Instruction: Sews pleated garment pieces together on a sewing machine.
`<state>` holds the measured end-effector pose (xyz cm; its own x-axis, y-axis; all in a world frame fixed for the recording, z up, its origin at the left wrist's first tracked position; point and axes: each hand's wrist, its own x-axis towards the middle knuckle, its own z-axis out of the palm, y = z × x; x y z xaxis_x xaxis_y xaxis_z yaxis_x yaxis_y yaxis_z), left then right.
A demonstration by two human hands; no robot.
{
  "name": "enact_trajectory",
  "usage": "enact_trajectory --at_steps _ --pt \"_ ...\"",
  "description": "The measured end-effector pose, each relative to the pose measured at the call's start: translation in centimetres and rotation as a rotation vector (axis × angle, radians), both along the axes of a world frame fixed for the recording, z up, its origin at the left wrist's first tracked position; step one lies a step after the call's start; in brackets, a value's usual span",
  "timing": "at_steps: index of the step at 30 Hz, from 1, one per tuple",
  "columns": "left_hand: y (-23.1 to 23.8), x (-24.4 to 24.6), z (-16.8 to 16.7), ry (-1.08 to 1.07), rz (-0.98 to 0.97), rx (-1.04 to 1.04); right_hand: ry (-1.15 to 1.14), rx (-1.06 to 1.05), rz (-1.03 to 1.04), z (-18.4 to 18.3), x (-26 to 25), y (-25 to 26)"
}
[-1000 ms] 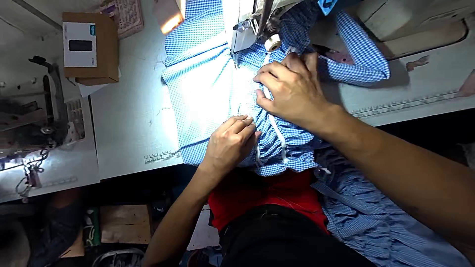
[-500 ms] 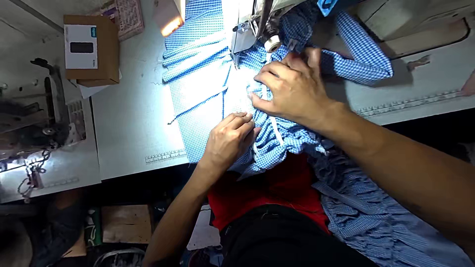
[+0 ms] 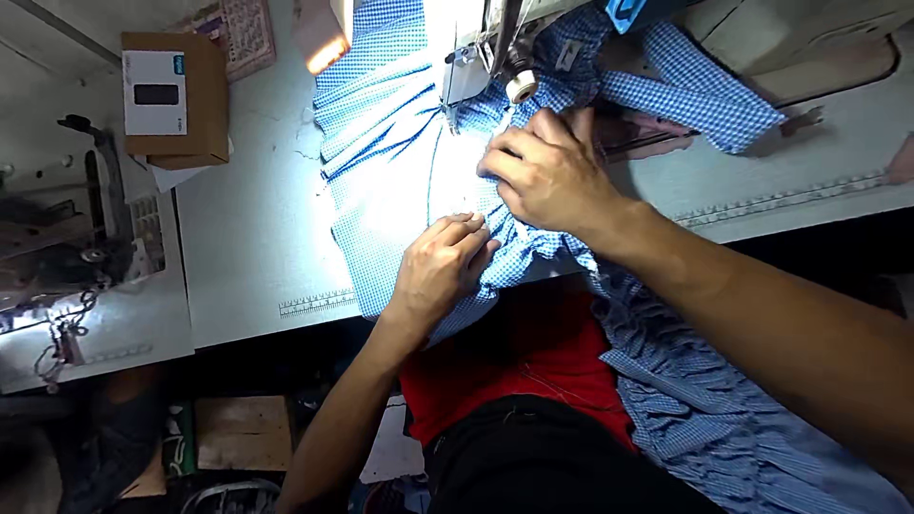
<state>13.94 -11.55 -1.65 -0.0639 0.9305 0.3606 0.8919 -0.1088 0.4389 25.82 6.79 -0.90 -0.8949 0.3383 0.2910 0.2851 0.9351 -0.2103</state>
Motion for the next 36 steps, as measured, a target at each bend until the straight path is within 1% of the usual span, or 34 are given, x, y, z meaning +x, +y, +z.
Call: enact_trajectory --at_steps 2,5,8,14,16,20,22,23,25,26,27,28,29,30,31,32,33,34,35,36 --pt "0.0 -0.1 0.1 0.002 -0.002 -0.001 0.019 0.007 -0.012 -0.1 0.0 0.1" --pt "0.0 -0.2 0.2 0.018 0.005 -0.001 -0.018 0.021 -0.073 -0.1 -0.1 0.4" --pt "0.2 -0.5 0.3 0.026 0.001 0.004 -0.036 0.043 -0.089 0.0 -0.5 0.4" --pt "1.1 -2.3 -0.6 0.068 0.000 -0.035 -0.078 0.070 -0.170 0.1 -1.7 1.6" --pt "1.7 -3.6 -0.6 0.068 -0.037 -0.050 -0.071 0.088 -0.191 0.0 -2.2 2.2" --pt "3.2 -6.9 -1.0 0.044 -0.192 -0.066 -0.015 0.147 -0.218 0.4 -3.0 2.9" --pt "3.6 -7.9 -0.7 0.071 -0.238 -0.100 -0.013 0.079 -0.216 2.2 -2.6 1.1" --pt "3.5 -7.8 -0.4 0.095 -0.225 -0.133 0.011 0.020 -0.198 2.8 -2.3 -0.1" --pt "2.4 -6.2 0.0 0.139 -0.140 -0.231 0.080 -0.119 -0.132 1.9 -1.4 -2.1" --pt "1.6 -5.7 0.0 0.151 -0.128 -0.279 0.072 -0.186 -0.116 1.2 -0.8 -2.6" --pt "1.1 -6.4 -0.3 0.148 -0.152 -0.280 0.057 -0.224 -0.113 0.7 -0.3 -2.5" --pt "1.1 -8.4 -0.8 0.143 -0.203 -0.224 0.043 -0.228 -0.110 0.6 0.0 -2.0" --pt "1.4 -11.3 -1.1 0.160 -0.263 -0.141 0.031 -0.227 -0.099 0.6 0.3 -1.6" --pt "1.5 -14.4 -0.9 0.234 -0.289 -0.110 0.011 -0.227 -0.090 0.7 0.6 -1.4" --pt "1.3 -16.7 -0.2 0.340 -0.260 -0.088 -0.016 -0.232 -0.086 0.8 0.9 -1.6" --pt "1.2 -17.7 1.2 0.430 -0.170 -0.077 -0.032 -0.233 -0.086 1.0 1.0 -1.7" --pt "1.6 -17.4 2.8 0.428 -0.068 -0.009 -0.029 -0.222 -0.085 1.2 0.7 -1.5" --pt "2.3 -15.7 4.1 0.343 0.010 0.086 -0.019 -0.213 -0.088 1.3 0.5 -1.4" --pt "2.9 -13.0 4.7 0.210 0.039 0.129 -0.013 -0.215 -0.095 1.1 0.5 -1.6" --pt "3.4 -10.3 4.6 0.108 0.048 0.089 -0.008 -0.217 -0.095 1.0 0.5 -1.8"
